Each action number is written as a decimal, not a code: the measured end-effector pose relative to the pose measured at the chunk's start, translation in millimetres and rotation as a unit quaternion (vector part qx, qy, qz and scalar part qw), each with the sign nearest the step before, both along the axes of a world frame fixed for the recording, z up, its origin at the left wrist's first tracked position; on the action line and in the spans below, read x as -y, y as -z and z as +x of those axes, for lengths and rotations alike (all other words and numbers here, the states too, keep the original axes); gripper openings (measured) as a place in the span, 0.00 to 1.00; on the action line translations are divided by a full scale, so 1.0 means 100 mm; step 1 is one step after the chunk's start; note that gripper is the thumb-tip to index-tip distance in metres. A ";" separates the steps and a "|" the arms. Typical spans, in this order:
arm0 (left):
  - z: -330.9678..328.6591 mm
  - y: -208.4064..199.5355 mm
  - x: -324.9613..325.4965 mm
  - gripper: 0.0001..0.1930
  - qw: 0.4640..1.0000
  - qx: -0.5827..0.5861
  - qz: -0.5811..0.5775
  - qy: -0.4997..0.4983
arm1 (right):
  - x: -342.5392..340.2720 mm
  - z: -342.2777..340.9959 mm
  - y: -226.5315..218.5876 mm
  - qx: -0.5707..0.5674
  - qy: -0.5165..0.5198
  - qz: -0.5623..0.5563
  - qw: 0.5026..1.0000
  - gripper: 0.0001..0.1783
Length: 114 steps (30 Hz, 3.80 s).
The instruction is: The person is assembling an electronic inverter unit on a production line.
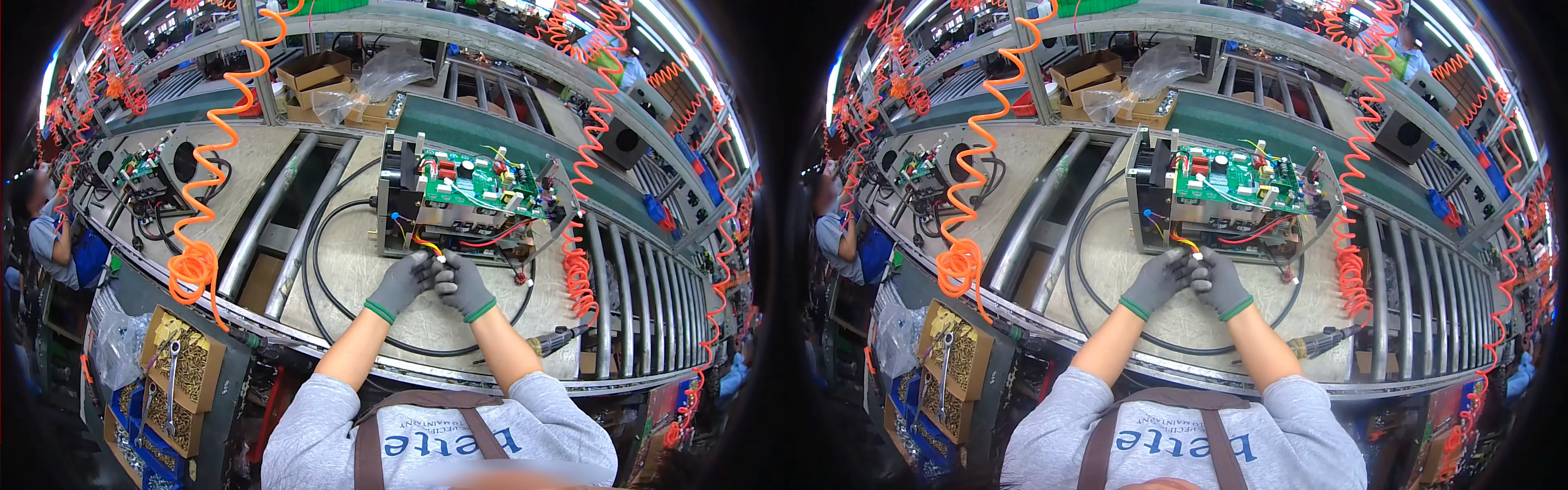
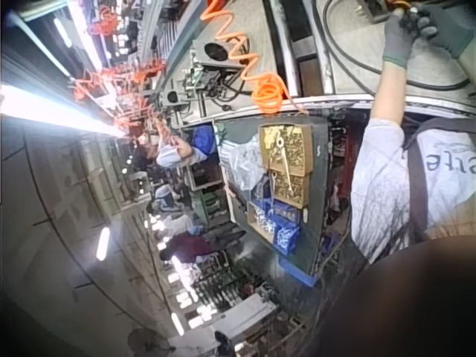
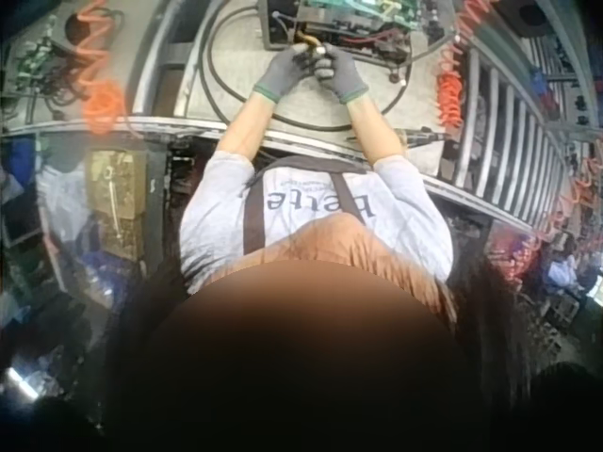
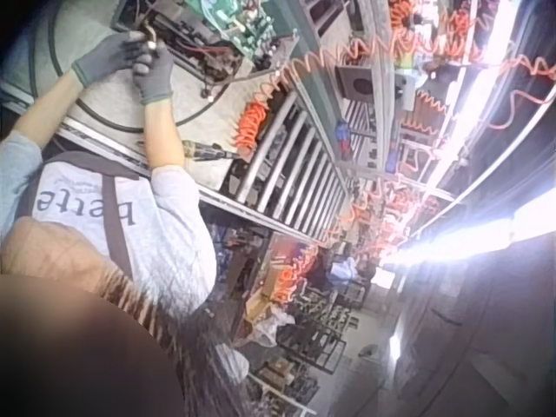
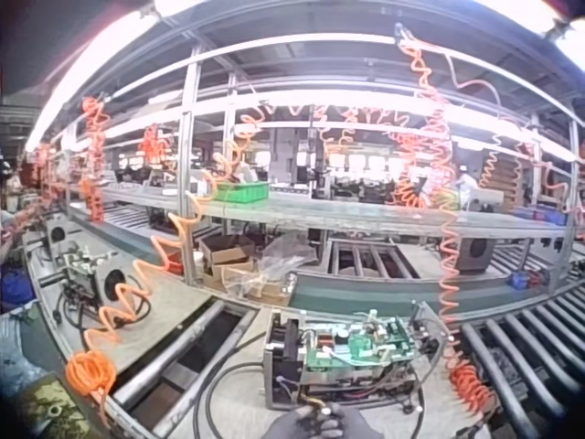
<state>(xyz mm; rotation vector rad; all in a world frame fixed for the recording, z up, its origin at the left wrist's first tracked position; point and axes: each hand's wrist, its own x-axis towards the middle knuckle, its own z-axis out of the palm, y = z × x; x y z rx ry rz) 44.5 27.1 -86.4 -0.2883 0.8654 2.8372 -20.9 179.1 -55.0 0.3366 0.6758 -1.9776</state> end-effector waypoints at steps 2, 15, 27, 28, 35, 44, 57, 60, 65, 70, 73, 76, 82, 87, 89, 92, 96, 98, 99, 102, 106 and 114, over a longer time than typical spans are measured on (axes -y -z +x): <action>-0.06 0.02 0.08 0.16 0.998 -0.034 0.031 0.052 | 0.09 0.08 0.04 0.132 -0.001 -0.088 0.987 0.11; -0.11 -0.15 0.17 0.19 0.862 0.016 -0.507 -0.006 | -0.23 0.29 -0.11 -0.470 -0.039 0.329 0.818 0.17; 0.12 -0.26 0.15 0.18 0.902 -0.038 -0.429 -0.030 | -0.06 0.03 -0.02 -0.402 -0.041 0.217 0.889 0.12; 0.14 -0.25 0.17 0.18 0.902 -0.037 -0.430 -0.030 | -0.05 0.01 0.03 -0.323 -0.043 0.173 0.929 0.12; 0.12 -0.05 0.30 0.16 0.983 0.019 -0.172 0.055 | -0.02 -0.02 0.15 -0.211 -0.018 0.136 0.968 0.12; -0.01 -0.01 0.15 0.17 0.990 -0.037 -0.093 0.098 | -0.01 0.05 0.25 0.081 -0.033 -0.090 0.992 0.08; 0.11 -0.27 0.21 0.17 0.952 0.004 -0.304 0.030 | -0.13 0.01 -0.06 -0.733 0.004 0.450 0.510 0.22; 0.14 -0.25 0.22 0.17 0.950 -0.020 -0.311 0.024 | -0.10 -0.12 0.04 -0.766 -0.012 0.480 0.428 0.22; 0.11 -0.24 0.17 0.14 0.869 -0.022 -0.494 -0.023 | -0.08 -0.17 0.11 -0.762 0.004 0.448 0.468 0.19; -0.11 0.07 0.04 0.09 0.634 -0.209 -0.665 -0.335 | -0.06 -0.15 0.06 -0.751 -0.005 0.464 0.470 0.18; -0.20 0.15 0.03 0.09 0.498 -0.218 -0.767 -0.341 | -0.07 -0.20 0.15 -0.757 0.007 0.455 0.470 0.18; -0.25 0.20 0.04 0.07 0.459 -0.225 -0.784 -0.351 | -0.07 -0.22 0.23 -0.786 0.050 0.407 0.462 0.20; -0.27 0.23 0.09 0.11 0.453 -0.185 -0.823 -0.287 | 0.03 -0.11 0.02 -0.749 0.024 0.469 0.466 0.18; -0.25 0.17 0.07 0.10 0.452 -0.179 -0.814 -0.318 | 0.15 -0.16 -0.04 -0.768 0.035 0.485 0.418 0.11; -0.27 0.17 0.07 0.09 0.465 -0.178 -0.798 -0.341 | 0.18 -0.19 -0.01 -0.779 0.063 0.491 0.385 0.09; -0.26 0.19 -0.01 0.08 0.519 -0.139 -0.766 -0.353 | 0.24 -0.18 0.05 -0.773 0.079 0.512 0.366 0.09; -0.26 0.16 -0.08 0.07 0.619 -0.081 -0.694 -0.359 | 0.30 -0.19 0.17 -0.756 0.096 0.546 0.348 0.09; -0.27 0.20 -0.07 0.07 0.625 -0.071 -0.691 -0.357 | 0.32 -0.16 0.13 -0.745 0.118 0.550 0.359 0.10; -0.28 0.23 -0.06 0.09 0.596 -0.084 -0.703 -0.379 | 0.33 -0.16 0.13 -0.743 0.116 0.552 0.359 0.10; -0.27 0.25 -0.09 0.13 0.635 -0.067 -0.683 -0.355 | 0.33 -0.19 0.16 -0.743 0.119 0.557 0.351 0.10; -0.23 0.19 -0.12 0.15 0.739 -0.014 -0.604 -0.299 | 0.34 -0.22 0.19 -0.749 0.143 0.545 0.348 0.11; -0.21 0.06 -0.07 0.14 0.714 0.003 -0.640 -0.284 | 0.33 -0.22 0.22 -0.732 0.166 0.510 0.421 0.14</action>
